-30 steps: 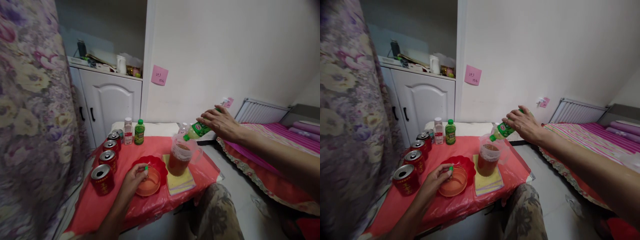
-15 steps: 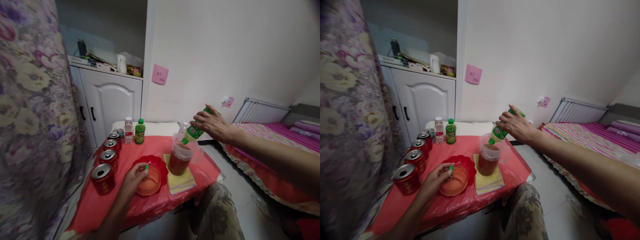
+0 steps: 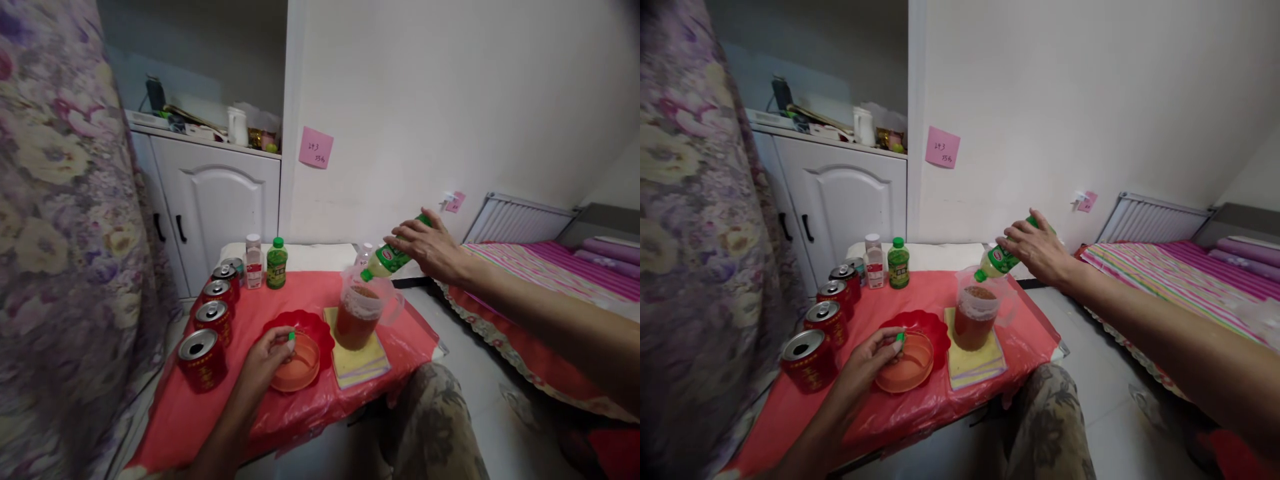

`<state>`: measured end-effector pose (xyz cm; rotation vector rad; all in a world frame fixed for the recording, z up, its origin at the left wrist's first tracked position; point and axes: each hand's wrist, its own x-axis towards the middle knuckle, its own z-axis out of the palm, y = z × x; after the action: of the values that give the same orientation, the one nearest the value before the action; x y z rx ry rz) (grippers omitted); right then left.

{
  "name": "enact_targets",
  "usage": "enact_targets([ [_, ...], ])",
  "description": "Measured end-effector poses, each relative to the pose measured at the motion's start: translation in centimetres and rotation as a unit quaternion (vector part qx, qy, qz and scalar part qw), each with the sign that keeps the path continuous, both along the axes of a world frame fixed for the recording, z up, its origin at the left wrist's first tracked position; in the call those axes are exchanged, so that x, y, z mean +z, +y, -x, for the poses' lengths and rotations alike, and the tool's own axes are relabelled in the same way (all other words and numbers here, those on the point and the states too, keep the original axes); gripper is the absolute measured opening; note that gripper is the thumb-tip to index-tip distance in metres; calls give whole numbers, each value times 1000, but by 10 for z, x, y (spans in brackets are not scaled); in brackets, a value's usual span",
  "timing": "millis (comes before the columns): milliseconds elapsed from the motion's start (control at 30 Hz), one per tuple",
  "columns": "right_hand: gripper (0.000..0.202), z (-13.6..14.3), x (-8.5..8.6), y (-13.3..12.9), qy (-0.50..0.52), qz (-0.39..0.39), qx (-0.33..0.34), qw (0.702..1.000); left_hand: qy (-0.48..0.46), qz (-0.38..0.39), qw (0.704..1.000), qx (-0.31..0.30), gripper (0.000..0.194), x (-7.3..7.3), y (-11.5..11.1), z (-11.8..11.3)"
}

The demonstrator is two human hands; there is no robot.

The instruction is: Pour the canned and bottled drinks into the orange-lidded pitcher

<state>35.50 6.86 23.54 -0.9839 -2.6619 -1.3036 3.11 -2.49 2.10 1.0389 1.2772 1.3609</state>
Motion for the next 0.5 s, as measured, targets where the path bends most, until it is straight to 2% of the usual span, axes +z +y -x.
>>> enact_targets([
  [333, 49, -9, -5, 2, 2, 0, 8, 1000, 15, 0, 1000, -9, 44, 3, 1, -3],
  [500, 45, -12, -9, 3, 15, 6, 1, 1000, 20, 0, 1000, -14, 45, 3, 1, -2],
])
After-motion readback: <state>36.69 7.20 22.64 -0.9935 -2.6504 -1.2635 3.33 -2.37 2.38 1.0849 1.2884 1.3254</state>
